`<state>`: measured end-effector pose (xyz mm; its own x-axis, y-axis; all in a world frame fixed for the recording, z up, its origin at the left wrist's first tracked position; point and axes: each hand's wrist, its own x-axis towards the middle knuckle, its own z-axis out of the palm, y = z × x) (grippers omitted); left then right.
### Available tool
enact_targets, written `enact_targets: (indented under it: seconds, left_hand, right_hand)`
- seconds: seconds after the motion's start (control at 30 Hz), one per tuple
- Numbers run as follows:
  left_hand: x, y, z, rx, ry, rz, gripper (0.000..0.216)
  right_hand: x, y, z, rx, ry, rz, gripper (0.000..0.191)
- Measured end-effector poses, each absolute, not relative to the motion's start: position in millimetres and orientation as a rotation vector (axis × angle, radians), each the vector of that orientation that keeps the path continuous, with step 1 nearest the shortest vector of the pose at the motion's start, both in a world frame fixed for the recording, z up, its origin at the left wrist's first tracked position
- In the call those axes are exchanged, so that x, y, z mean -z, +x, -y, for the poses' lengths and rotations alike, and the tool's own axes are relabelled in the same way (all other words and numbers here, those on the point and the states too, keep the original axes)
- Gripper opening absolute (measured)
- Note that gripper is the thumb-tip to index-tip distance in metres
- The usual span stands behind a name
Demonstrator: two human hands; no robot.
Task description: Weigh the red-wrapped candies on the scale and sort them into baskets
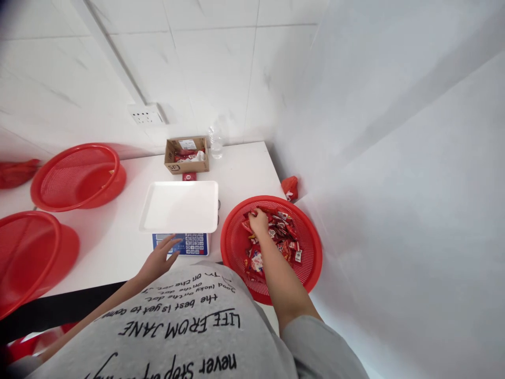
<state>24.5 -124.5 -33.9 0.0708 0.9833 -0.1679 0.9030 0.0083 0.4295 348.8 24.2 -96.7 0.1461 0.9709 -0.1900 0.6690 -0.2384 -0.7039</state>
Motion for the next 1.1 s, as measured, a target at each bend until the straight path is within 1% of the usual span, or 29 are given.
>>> enact_targets:
  seconds: [0.13,0.27,0.37,0.47,0.53,0.6,0.67,0.73,0.83,0.97,1.0,1.1]
  left_hand:
    - [36.3,28.5,124.0,-0.26,1.962,-1.851,0.035]
    - [34.3,29.6,124.9,-0.257,1.944,-1.872,0.035]
    - [31.3,31.0,124.9,-0.245,1.921,-1.877,0.035]
    - [28.8,33.5,124.3,-0.254,1.913,-1.867,0.035]
    - [27.7,35.0,124.3,-0.263,1.915,-1.858,0.035]
    - [27.0,35.8,125.3,-0.267,1.912,-1.86,0.035]
    - [26.6,35.6,127.6,-0.269,1.911,-1.862,0.036]
    - [26.6,34.3,131.0,-0.271,1.914,-1.865,0.036]
    - [27.9,31.5,136.6,-0.276,1.911,-1.882,0.036]
    - [32.1,29.6,141.7,-0.288,1.925,-1.87,0.036]
    - [33.5,29.8,142.4,-0.294,1.933,-1.861,0.036]
    - [37.8,31.2,143.6,-0.311,1.948,-1.84,0.035]
  right_hand:
    - [102.0,332.3,-10.0,-0.995,-1.885,1.694,0.019]
    - [97.8,325.1,27.1,-1.138,-1.711,1.884,0.019]
    - [88.7,334.7,48.2,-1.32,-1.497,2.066,0.018]
    - [78.4,349.6,51.7,-1.487,-1.446,1.95,0.017]
    - [72.1,359.1,44.6,-1.438,-1.534,1.783,0.021]
    - [66.8,366.5,33.8,-1.28,-1.672,1.664,0.024]
    - [62.7,370.4,23.6,-1.15,-1.813,1.579,0.023]
    - [60.1,369.5,17.8,-1.126,-1.88,1.548,0.021]
    - [59.5,359.3,20.3,-1.196,-1.845,1.683,0.023]
    - [64.6,339.2,38.7,-1.137,-1.799,2.146,0.022]
    - [66.5,334.8,44.4,-1.107,-1.825,2.249,0.027]
    - [72.1,324.8,60.1,-1.022,-1.935,2.455,0.051]
